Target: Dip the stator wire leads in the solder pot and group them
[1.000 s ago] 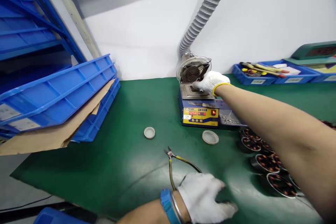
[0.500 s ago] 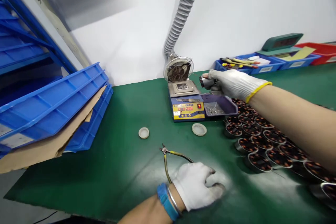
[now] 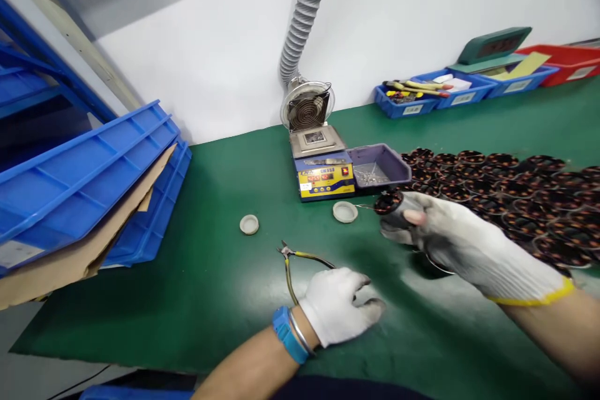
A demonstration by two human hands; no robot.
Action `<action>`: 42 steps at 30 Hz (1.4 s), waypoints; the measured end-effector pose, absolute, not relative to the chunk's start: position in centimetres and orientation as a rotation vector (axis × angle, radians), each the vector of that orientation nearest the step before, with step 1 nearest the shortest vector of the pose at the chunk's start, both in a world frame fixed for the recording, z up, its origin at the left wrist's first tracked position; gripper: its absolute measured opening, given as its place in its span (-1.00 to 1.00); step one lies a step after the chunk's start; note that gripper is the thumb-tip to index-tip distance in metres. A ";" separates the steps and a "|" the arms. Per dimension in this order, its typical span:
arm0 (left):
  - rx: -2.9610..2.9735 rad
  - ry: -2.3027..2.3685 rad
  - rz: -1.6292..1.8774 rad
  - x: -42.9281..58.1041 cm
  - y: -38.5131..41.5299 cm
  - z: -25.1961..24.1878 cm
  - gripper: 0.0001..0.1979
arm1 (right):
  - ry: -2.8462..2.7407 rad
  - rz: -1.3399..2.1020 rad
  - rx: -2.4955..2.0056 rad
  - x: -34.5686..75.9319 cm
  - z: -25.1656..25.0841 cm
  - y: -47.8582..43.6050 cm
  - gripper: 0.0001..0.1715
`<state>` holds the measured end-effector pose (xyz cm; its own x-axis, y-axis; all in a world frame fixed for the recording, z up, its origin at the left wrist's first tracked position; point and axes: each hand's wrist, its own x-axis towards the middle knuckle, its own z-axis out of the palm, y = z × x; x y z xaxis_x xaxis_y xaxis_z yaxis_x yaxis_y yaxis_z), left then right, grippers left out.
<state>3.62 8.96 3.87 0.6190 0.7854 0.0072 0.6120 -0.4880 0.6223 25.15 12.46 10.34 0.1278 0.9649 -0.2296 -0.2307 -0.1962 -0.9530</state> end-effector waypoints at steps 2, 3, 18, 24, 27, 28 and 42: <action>2.238 1.075 0.421 3.6 8.9 3.9 -0.73 | -0.712 1.384 -1.252 25.0 9.1 11.4 -0.27; 2.230 1.068 0.414 3.6 8.8 3.9 -0.72 | -0.687 1.396 -1.223 24.9 8.6 10.9 -0.29; 1.204 1.217 1.420 2.6 9.8 5.5 -0.69 | -1.560 0.712 -1.568 20.7 0.8 5.8 -0.47; 1.104 1.180 1.529 2.6 10.4 5.2 -0.55 | -2.010 0.215 -1.354 24.0 0.4 3.7 -0.01; 1.091 1.180 1.541 2.5 10.4 4.9 -0.52 | -1.981 -0.161 -1.459 27.7 1.8 3.3 -0.34; 1.087 1.180 1.536 2.4 10.4 4.9 -0.51 | -1.960 -0.296 -1.561 28.7 2.2 3.5 -0.49; 0.853 1.042 1.014 1.4 11.2 7.5 -0.39 | -1.984 -0.050 -1.100 21.3 7.4 7.5 -0.68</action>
